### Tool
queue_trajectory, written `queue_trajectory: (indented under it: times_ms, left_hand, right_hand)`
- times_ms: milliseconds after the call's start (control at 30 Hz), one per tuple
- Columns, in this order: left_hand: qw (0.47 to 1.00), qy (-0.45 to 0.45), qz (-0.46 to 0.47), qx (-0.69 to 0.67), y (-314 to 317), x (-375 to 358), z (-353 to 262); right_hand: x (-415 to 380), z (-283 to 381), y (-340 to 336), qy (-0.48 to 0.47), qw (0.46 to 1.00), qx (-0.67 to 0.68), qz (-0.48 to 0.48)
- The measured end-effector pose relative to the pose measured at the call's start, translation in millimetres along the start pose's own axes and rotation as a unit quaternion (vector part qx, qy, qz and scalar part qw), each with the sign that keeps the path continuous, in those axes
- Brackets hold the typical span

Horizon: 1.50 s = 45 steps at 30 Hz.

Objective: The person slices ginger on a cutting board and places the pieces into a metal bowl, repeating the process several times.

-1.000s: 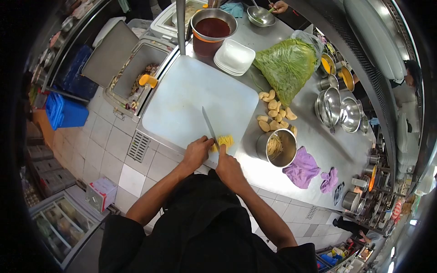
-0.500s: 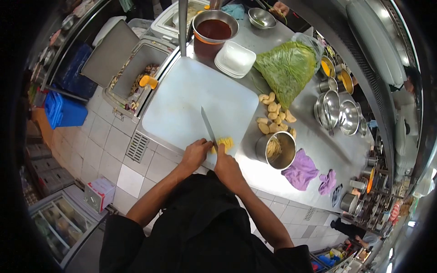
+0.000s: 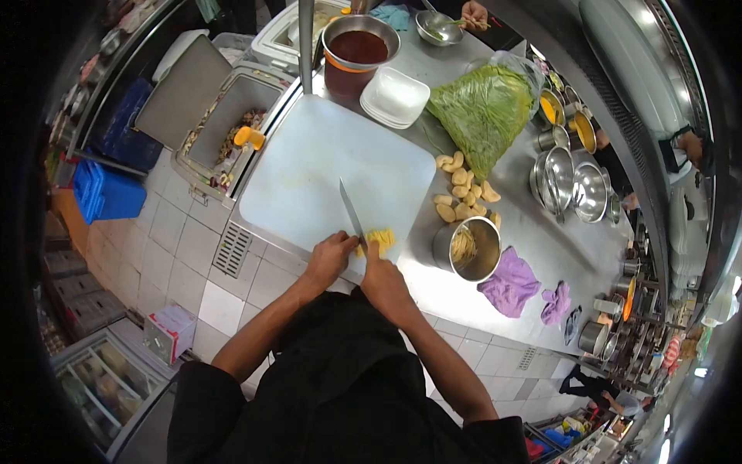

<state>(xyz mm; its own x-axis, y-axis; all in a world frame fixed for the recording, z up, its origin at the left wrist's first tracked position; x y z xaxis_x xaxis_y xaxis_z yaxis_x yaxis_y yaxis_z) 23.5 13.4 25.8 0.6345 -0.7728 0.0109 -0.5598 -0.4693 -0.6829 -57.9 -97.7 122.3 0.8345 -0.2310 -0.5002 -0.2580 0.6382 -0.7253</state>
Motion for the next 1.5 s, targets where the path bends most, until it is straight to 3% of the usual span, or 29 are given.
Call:
queue_trajectory:
  times_ms: [100, 300, 367, 467, 567, 733, 867, 1300, 1400, 1500]
  left_hand:
    - [1.000, 0.009, -0.003, -0.005, -3.0, -2.2, -3.0]
    - [0.999, 0.025, -0.021, -0.011, -8.5, -1.6, -1.7]
    - [1.000, 0.026, -0.011, -0.007, -6.1, -2.0, -2.9]
    - [0.999, 0.033, -0.021, -0.002, -8.6, -2.0, -0.7]
    - [1.000, 0.022, 0.004, 0.006, -4.6, -6.7, -0.3]
    - [1.000, 0.019, 0.002, 0.004, -6.4, -5.3, 0.9]
    - [0.999, 0.030, 0.011, -0.003, -7.7, -5.6, 2.5]
    - [0.999, 0.036, 0.005, 0.017, -4.5, -8.5, 5.6]
    - [0.999, 0.039, 0.006, 0.020, -6.3, -9.8, 4.7]
    - [0.998, 0.049, 0.014, 0.025, -4.5, -12.0, 3.7]
  right_hand:
    - [16.2, -11.1, 29.2, -0.024, 0.997, 0.024, -0.066]
    - [3.9, -2.6, 10.1, -0.011, 1.000, 0.001, -0.011]
    - [18.7, -17.6, 30.4, -0.020, 0.998, 0.030, -0.051]
    - [3.9, -4.7, 8.8, -0.002, 1.000, -0.003, -0.014]
    - [16.4, -21.7, 43.2, -0.010, 0.998, 0.020, -0.059]
    - [2.1, -1.1, 6.8, 0.006, 1.000, -0.002, -0.003]
    - [17.8, -18.1, 37.7, -0.017, 0.998, 0.009, -0.059]
    - [1.6, -8.7, 24.4, -0.010, 1.000, 0.000, -0.028]
    - [15.0, -16.1, 43.6, -0.034, 0.995, 0.027, -0.086]
    - [24.0, -14.9, 35.5, -0.035, 0.997, 0.014, -0.074]
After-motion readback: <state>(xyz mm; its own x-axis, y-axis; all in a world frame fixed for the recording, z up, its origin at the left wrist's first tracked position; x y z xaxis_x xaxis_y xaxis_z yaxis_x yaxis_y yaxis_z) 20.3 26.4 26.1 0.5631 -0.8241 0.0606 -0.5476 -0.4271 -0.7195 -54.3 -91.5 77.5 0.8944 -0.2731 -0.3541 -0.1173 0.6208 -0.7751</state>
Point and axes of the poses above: each hand's wrist, its own x-axis towards the middle knuckle, its own y-axis out of the palm, z = x × y, the point moved 3 cm from there along x, towards the middle knuckle, and after that the axes turned 6 degrees about z, right-handed, at the moved point
